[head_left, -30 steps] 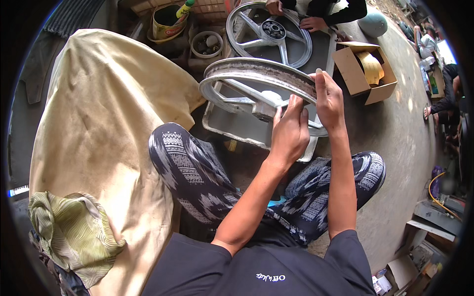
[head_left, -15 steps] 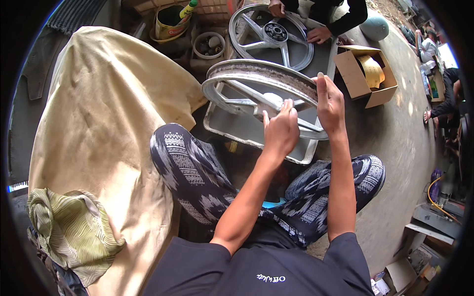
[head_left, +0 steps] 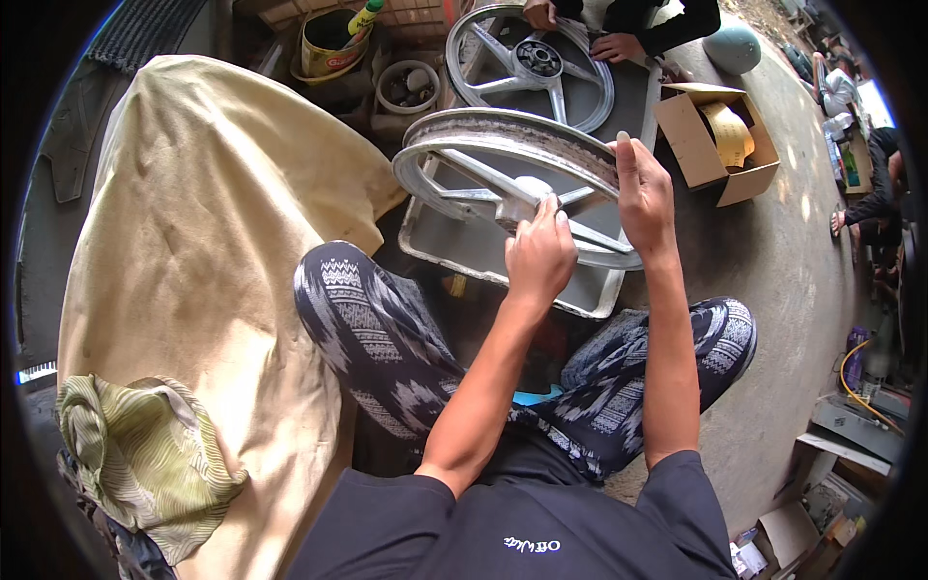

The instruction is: The person cleans and polishes a motorcycle wheel rim by hand using a small cloth. They rub the cloth along the spokes and inner rim of the wheel, turning the wheel to reach different sections.

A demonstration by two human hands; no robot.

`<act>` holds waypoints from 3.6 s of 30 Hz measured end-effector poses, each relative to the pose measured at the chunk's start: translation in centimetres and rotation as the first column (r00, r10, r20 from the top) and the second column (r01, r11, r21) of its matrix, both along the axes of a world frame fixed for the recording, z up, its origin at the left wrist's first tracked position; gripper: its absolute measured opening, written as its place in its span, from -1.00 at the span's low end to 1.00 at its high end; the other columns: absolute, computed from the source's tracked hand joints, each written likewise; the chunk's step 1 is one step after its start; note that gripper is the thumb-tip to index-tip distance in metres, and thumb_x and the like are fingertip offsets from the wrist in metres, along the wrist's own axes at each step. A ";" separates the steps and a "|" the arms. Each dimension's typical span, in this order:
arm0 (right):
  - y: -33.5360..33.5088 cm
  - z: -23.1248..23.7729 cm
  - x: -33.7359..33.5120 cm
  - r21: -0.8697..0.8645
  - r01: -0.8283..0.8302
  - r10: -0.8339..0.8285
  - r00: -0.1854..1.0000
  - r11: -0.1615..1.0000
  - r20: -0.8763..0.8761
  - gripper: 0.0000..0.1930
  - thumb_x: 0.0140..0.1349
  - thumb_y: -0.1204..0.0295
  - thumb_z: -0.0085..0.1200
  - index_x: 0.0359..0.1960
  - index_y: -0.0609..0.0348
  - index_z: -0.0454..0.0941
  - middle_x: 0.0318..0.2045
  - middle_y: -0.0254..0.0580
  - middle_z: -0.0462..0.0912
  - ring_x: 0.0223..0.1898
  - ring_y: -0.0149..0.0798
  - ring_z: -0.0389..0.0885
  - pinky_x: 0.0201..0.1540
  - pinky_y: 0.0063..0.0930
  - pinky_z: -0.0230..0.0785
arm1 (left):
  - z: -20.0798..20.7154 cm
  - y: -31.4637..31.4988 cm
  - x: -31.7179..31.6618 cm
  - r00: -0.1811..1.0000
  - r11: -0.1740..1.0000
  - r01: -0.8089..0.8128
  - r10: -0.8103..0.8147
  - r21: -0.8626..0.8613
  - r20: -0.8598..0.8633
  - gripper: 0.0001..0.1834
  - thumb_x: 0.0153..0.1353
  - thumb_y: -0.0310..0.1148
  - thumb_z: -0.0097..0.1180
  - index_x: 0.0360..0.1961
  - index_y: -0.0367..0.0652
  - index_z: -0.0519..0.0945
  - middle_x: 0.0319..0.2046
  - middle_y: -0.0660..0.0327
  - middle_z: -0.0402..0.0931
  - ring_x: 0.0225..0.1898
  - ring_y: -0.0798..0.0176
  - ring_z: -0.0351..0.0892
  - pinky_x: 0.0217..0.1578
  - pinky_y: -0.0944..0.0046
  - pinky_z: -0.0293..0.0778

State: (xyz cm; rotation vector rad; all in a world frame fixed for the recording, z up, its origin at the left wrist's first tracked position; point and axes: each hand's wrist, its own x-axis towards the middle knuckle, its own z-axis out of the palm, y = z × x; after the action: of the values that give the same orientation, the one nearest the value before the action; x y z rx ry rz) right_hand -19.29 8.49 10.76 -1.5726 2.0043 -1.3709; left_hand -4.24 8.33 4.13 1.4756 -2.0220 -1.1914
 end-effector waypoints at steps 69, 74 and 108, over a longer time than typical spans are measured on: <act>0.6 0.7 0.8 0.030 0.013 -0.013 1.000 0.999 -0.007 -0.54 0.58 0.11 -0.06 -0.34 0.29 0.54 -0.43 -0.05 0.52 -0.40 0.06 0.53 -0.29 -0.20 0.35 | 1.8 -0.9 1.0 0.998 0.978 -0.012 0.024 0.207 -0.054 -0.46 0.50 -0.14 -0.21 0.32 -0.18 0.55 0.22 -0.10 0.57 0.25 -0.26 0.52 0.29 -0.07 0.40; 0.4 0.5 1.2 0.020 0.004 -0.004 1.000 1.000 -0.021 -0.55 0.57 0.11 -0.06 -0.32 0.29 0.55 -0.43 -0.04 0.52 -0.39 0.07 0.54 -0.28 -0.19 0.36 | 1.9 -0.8 1.2 0.997 0.978 -0.048 0.060 0.204 -0.053 -0.47 0.51 -0.14 -0.21 0.29 -0.20 0.56 0.17 -0.16 0.58 0.22 -0.31 0.52 0.27 -0.10 0.41; 0.6 0.4 0.4 0.048 0.001 -0.001 1.000 0.999 0.015 -0.59 0.55 0.14 -0.01 -0.26 0.27 0.63 -0.38 -0.06 0.60 -0.35 0.04 0.60 -0.25 -0.21 0.41 | -1.3 -1.2 -0.3 0.980 0.997 -0.062 0.070 0.050 -0.188 -0.52 0.53 -0.19 -0.15 0.18 -0.34 0.61 0.20 -0.19 0.52 0.19 -0.26 0.54 0.23 -0.07 0.44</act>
State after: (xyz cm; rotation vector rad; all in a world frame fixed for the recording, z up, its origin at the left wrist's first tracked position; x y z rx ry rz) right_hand -18.94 9.08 11.19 -1.5369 2.0145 -1.3207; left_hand -4.57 7.09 2.83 1.3809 -1.8185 -1.3035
